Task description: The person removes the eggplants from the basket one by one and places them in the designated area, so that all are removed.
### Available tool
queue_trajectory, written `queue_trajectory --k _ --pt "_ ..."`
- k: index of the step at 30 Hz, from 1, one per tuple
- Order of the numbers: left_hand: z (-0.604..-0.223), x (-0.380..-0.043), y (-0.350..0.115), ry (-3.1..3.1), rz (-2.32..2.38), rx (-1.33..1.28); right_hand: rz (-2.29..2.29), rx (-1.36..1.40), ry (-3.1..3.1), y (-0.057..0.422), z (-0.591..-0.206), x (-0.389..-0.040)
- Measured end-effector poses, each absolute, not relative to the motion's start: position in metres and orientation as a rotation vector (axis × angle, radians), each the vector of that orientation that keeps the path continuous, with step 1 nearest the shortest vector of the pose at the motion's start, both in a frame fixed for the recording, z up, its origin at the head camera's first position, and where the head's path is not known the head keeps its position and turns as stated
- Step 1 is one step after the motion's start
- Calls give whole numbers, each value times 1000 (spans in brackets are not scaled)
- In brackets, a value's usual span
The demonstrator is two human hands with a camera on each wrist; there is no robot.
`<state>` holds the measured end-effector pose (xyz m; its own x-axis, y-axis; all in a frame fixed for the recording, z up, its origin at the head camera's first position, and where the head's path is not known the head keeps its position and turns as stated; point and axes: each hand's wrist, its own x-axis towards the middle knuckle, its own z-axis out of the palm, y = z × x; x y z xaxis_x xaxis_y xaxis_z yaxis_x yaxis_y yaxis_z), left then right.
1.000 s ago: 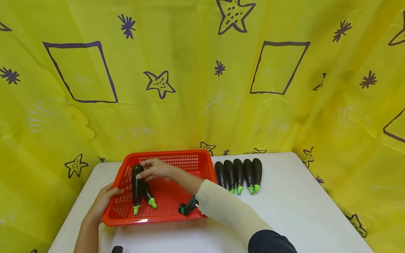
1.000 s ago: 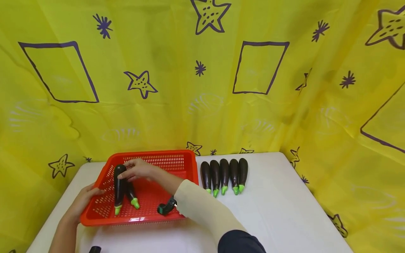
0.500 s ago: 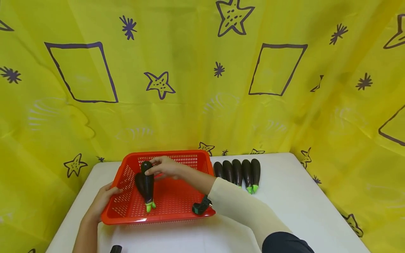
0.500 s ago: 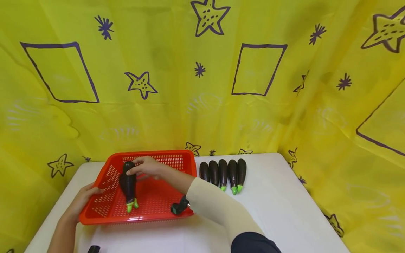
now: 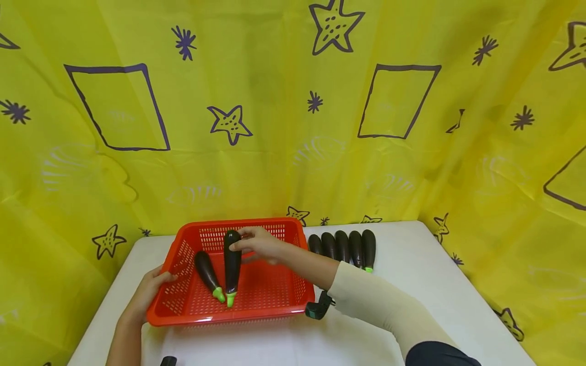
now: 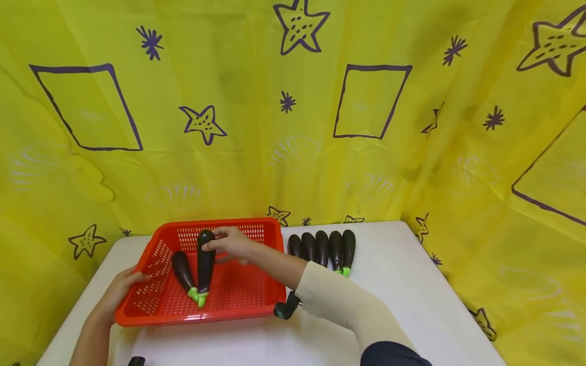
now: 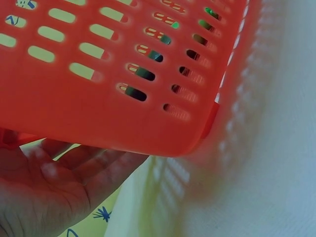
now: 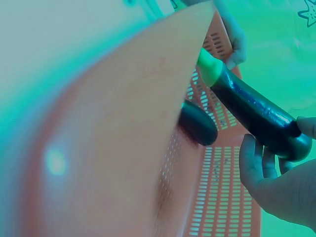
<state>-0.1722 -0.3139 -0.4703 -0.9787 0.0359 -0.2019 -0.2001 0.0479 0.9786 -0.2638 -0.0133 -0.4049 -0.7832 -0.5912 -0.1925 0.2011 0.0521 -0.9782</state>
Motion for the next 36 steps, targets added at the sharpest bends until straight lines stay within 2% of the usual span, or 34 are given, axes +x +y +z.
queue_trajectory --k 25,36 --pt "-468 -173 -312 2150 2060 -140 -2032 -289 1748 94 -398 -260" --pt "-469 -171 -314 2138 2049 -167 -2040 -289 1805 151 -407 -256"
